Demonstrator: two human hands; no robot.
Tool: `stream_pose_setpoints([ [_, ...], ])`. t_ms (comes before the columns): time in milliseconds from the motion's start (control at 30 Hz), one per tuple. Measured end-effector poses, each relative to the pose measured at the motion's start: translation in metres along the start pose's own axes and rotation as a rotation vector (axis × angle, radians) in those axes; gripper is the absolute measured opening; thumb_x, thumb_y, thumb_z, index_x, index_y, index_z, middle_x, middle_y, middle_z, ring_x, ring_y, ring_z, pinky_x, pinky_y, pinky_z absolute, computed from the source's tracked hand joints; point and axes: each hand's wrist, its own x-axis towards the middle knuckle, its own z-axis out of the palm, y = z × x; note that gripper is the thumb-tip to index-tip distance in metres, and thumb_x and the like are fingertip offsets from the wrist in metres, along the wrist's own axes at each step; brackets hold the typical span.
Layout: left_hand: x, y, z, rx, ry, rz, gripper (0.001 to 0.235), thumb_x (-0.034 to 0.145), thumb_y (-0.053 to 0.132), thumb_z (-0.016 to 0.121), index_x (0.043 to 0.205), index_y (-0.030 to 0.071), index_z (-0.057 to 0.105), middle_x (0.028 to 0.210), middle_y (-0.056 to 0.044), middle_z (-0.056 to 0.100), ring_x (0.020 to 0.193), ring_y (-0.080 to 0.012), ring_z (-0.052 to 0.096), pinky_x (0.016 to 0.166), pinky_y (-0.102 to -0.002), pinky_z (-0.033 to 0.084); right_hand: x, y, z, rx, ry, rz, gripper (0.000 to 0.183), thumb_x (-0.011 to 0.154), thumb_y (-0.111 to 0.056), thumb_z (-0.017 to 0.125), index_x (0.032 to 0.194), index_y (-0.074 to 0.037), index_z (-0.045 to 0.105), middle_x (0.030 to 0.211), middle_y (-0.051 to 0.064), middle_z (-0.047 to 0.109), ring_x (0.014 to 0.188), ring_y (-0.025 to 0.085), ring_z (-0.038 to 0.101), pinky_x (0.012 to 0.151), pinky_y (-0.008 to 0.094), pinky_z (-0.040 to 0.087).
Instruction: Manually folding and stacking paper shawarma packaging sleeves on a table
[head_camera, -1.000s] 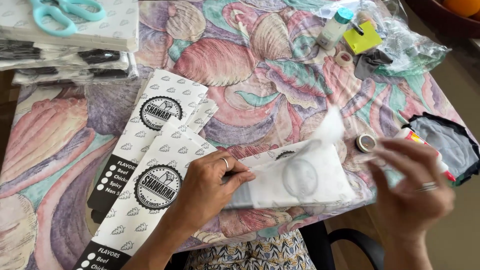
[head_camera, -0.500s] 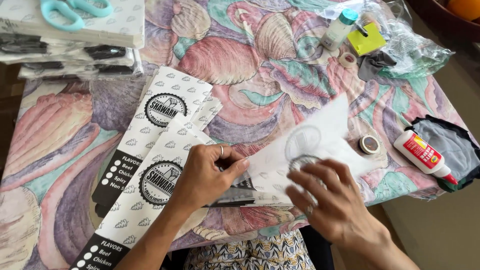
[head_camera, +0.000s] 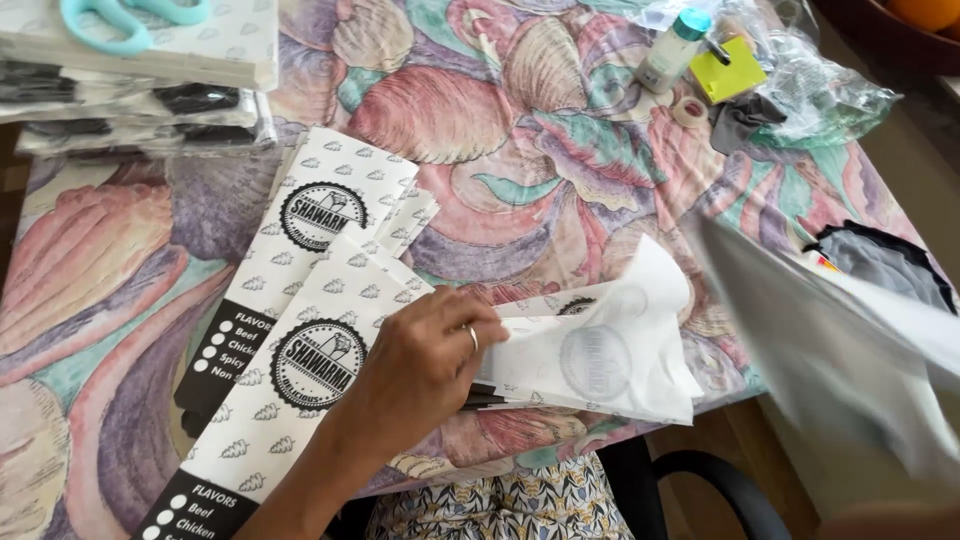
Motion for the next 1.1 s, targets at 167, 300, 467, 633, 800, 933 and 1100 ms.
stream_pose_setpoints([
  [167, -0.039, -0.004, 0.011, 0.217, -0.489, -0.053, 0.028, 0.094, 0.030, 0.073, 0.114, 0.010, 0.073, 0.118, -0.009, 0.073, 0.109, -0.0292, 0.064, 0.102, -0.054, 0.047, 0.177, -0.342, -0.036, -0.100, 0.372, -0.576, 0.026, 0.097, 0.005, 0.050, 0.088, 0.013, 0.073, 0.092, 0.027, 0.076, 0.086, 0.044, 0.077, 0.076, 0.050, 0.061],
  [300, -0.041, 0.018, -0.011, 0.140, -0.415, -0.002, 0.041, 0.101, 0.032, 0.068, 0.116, -0.006, 0.070, 0.099, -0.020, 0.074, 0.101, -0.0353, 0.067, 0.100, -0.056, 0.050, 0.161, -0.319, 0.044, -0.031, 0.292, -0.692, 0.020, 0.100, -0.010, 0.056, 0.107, 0.003, 0.070, 0.107, 0.019, 0.076, 0.091, 0.035, 0.074, 0.076, 0.042, 0.061],
  [467, -0.033, 0.046, -0.034, 0.093, 0.319, 0.187, 0.051, 0.082, 0.028, 0.079, 0.053, 0.012, 0.040, 0.054, 0.002, 0.036, 0.045, -0.0097, 0.034, 0.040, -0.028, 0.025, 0.144, -0.310, 0.092, 0.177, 0.000, -0.576, 0.031, 0.094, -0.035, 0.071, 0.106, -0.007, 0.071, 0.115, 0.013, 0.075, 0.095, 0.028, 0.073, 0.077, 0.039, 0.065],
  [633, -0.028, 0.019, 0.006, 0.369, -0.062, 0.097, 0.068, 0.073, 0.051, 0.085, 0.114, 0.009, 0.051, 0.119, -0.017, 0.045, 0.108, -0.0295, 0.046, 0.093, -0.044, 0.037, 0.164, -0.288, 0.070, -0.079, -0.215, -0.465, 0.096, 0.078, -0.072, 0.073, 0.151, -0.018, 0.040, 0.160, 0.017, 0.034, 0.141, 0.035, 0.034, 0.110, 0.053, 0.028],
  [800, -0.030, -0.021, 0.039, 0.850, -0.178, 0.164, 0.155, 0.042, 0.082, 0.057, 0.163, 0.006, -0.004, 0.167, -0.029, -0.008, 0.154, -0.0356, -0.002, 0.129, -0.052, -0.005, 0.175, -0.270, 0.068, -0.215, -0.472, -0.462, 0.163, 0.048, -0.073, 0.107, 0.169, -0.020, 0.011, 0.170, 0.024, 0.003, 0.156, 0.040, -0.004, 0.120, 0.056, -0.007],
  [933, -0.017, -0.010, 0.022, 0.427, -0.588, -0.117, 0.120, 0.071, 0.043, 0.090, 0.162, 0.010, 0.021, 0.134, -0.023, 0.059, 0.127, -0.0396, 0.054, 0.113, -0.056, 0.034, 0.177, -0.273, 0.062, -0.035, -0.436, -0.418, 0.110, 0.078, -0.075, 0.073, 0.160, -0.014, 0.032, 0.148, 0.014, 0.050, 0.138, 0.035, 0.043, 0.120, 0.060, 0.014],
  [1100, -0.021, -0.009, 0.022, 0.393, -0.660, -0.134, 0.066, 0.072, 0.050, 0.089, 0.110, 0.000, 0.069, 0.155, -0.012, 0.041, 0.138, -0.0366, 0.040, 0.119, -0.059, 0.027, 0.172, -0.275, 0.062, 0.022, -0.407, -0.422, 0.107, 0.080, -0.073, 0.071, 0.159, -0.011, 0.033, 0.153, 0.015, 0.050, 0.144, 0.035, 0.040, 0.120, 0.058, 0.016],
])
